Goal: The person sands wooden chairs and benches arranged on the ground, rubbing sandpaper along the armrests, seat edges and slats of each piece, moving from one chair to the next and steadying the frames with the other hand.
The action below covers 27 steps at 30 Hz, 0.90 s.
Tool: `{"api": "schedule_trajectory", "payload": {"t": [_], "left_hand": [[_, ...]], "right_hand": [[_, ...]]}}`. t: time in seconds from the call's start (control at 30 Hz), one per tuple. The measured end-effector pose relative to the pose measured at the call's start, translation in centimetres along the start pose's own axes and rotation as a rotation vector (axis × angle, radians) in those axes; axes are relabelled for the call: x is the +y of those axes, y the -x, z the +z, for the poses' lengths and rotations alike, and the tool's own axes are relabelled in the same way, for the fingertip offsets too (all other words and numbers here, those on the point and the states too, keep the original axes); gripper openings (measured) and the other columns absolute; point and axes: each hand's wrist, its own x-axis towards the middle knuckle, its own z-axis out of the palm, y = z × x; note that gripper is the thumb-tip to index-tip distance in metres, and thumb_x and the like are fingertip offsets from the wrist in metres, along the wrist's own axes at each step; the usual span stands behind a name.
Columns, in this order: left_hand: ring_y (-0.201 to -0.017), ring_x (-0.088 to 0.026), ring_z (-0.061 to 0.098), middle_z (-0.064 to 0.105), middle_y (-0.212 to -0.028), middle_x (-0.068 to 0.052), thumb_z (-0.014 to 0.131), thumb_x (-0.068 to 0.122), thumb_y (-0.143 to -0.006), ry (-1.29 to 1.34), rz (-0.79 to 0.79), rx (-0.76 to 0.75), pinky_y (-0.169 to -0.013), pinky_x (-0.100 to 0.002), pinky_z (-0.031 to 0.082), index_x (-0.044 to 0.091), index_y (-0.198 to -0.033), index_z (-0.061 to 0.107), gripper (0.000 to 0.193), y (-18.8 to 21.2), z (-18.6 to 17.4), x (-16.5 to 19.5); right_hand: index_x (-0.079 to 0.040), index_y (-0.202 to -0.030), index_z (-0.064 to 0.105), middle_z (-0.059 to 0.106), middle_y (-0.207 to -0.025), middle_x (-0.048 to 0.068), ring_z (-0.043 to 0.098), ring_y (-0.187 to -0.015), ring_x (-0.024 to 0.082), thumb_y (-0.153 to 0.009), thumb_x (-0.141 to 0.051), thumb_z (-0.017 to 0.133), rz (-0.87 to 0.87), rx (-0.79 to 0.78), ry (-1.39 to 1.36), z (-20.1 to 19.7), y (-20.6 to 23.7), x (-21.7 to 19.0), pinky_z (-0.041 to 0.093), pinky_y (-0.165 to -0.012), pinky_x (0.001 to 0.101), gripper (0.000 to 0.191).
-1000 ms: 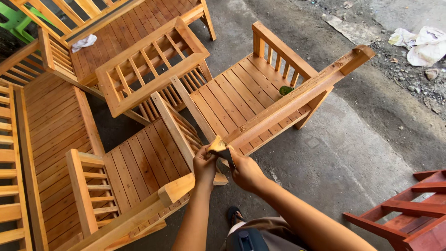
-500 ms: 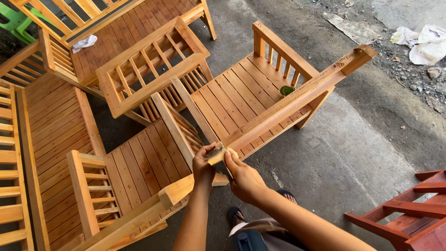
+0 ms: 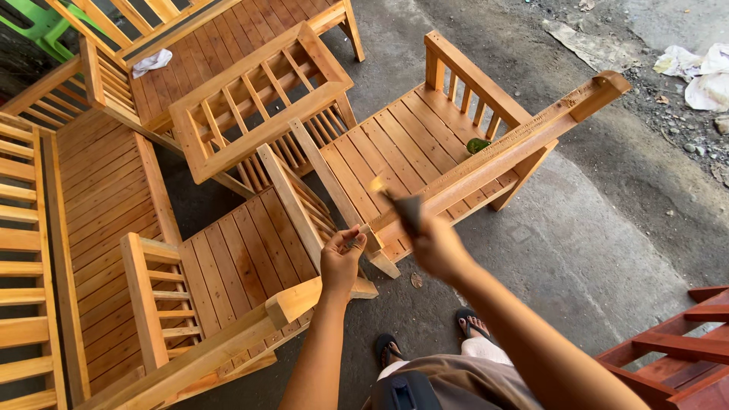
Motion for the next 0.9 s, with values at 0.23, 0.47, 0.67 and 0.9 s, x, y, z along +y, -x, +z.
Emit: {"api": "schedule_trajectory", "payload": {"t": [0.23,0.47,0.67,0.9], "left_hand": [[-0.091,-0.019,0.073,0.074,-0.11,-0.011,0.057,0.029,-0.103,0.34,-0.043,-0.051,-0.073,-0.029,0.061,0.0,-0.126,0.065,0.038,-1.7,-0.7,-3.0],[-0.11,-0.019,0.067,0.067,-0.125,-0.007,0.052,0.031,-0.103,-0.138,-0.266,-0.033,-0.092,-0.035,0.056,0.007,-0.138,0.057,0.043,-0.7,-0.6,-1.1],[-0.112,-0.017,0.065,0.065,-0.126,-0.003,0.049,0.028,-0.101,0.368,-0.294,0.006,-0.097,-0.036,0.053,0.012,-0.139,0.055,0.042,1.8,-2.2,-2.5],[-0.111,-0.018,0.063,0.065,-0.125,-0.005,0.049,0.025,-0.1,0.44,-0.309,0.205,-0.098,-0.038,0.049,0.012,-0.138,0.057,0.041,2.0,-3.7,-5.9]], "right_hand": [[0.012,-0.154,0.021,0.018,-0.161,0.036,0.022,-0.152,0.044,-0.081,-0.003,0.061,-0.619,-0.006,0.424,7.1,3.2,-0.2,0.027,-0.121,0.0439,0.084],[0.013,-0.154,0.021,0.02,-0.162,0.035,0.02,-0.154,0.044,-0.091,-0.012,0.058,-0.655,0.017,0.519,6.4,2.5,-0.5,0.023,-0.126,0.0447,0.077],[0.002,-0.159,0.026,0.023,-0.166,0.026,0.018,-0.155,0.04,-0.089,-0.017,0.053,-0.636,-0.063,0.72,5.7,2.8,-1.5,0.019,-0.122,0.049,0.077],[0.005,-0.158,0.021,0.019,-0.167,0.023,0.016,-0.154,0.036,-0.097,-0.032,0.043,-0.638,0.021,0.811,6.3,1.6,-1.4,0.017,-0.121,0.0497,0.075]]}}
